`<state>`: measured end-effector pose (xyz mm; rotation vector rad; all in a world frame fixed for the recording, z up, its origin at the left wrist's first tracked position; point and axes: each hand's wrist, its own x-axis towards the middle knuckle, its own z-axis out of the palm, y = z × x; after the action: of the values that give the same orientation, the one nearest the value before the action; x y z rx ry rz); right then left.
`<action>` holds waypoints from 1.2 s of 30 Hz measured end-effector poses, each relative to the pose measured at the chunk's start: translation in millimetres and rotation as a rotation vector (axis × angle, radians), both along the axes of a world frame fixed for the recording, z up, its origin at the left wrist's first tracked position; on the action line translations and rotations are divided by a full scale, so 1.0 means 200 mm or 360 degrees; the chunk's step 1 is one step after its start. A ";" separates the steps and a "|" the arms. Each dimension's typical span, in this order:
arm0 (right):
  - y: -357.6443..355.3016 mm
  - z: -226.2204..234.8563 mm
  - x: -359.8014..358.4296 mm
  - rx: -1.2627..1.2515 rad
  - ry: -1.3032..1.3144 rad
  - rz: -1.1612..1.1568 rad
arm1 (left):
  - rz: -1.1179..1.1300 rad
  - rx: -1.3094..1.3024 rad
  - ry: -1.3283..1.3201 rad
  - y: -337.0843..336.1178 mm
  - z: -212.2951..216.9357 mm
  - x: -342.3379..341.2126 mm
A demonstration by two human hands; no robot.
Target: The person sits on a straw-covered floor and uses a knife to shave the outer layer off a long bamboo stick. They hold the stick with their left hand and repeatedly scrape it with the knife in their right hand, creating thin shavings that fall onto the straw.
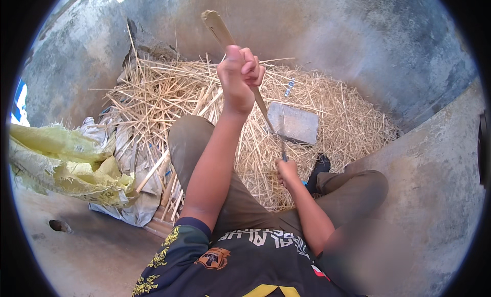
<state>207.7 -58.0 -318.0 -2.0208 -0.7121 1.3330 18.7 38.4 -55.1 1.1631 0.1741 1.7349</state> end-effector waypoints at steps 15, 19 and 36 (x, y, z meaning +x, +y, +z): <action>-0.04 0.40 -0.17 0.1132 0.0279 -0.0484 | 0.0137 -0.0017 0.0177 -0.04 0.02 -0.01; 0.00 0.34 -0.03 0.0237 -0.0083 0.0090 | 0.0137 -0.0082 -0.0059 0.01 -0.02 -0.09; 0.07 0.52 0.11 0.0677 -0.0392 0.0097 | 0.0362 -0.0195 -0.0077 -0.05 0.00 -0.04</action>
<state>229.4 -43.2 -213.8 -1.8374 -1.0757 0.8760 9.8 29.1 -54.8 1.0424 0.3908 1.9202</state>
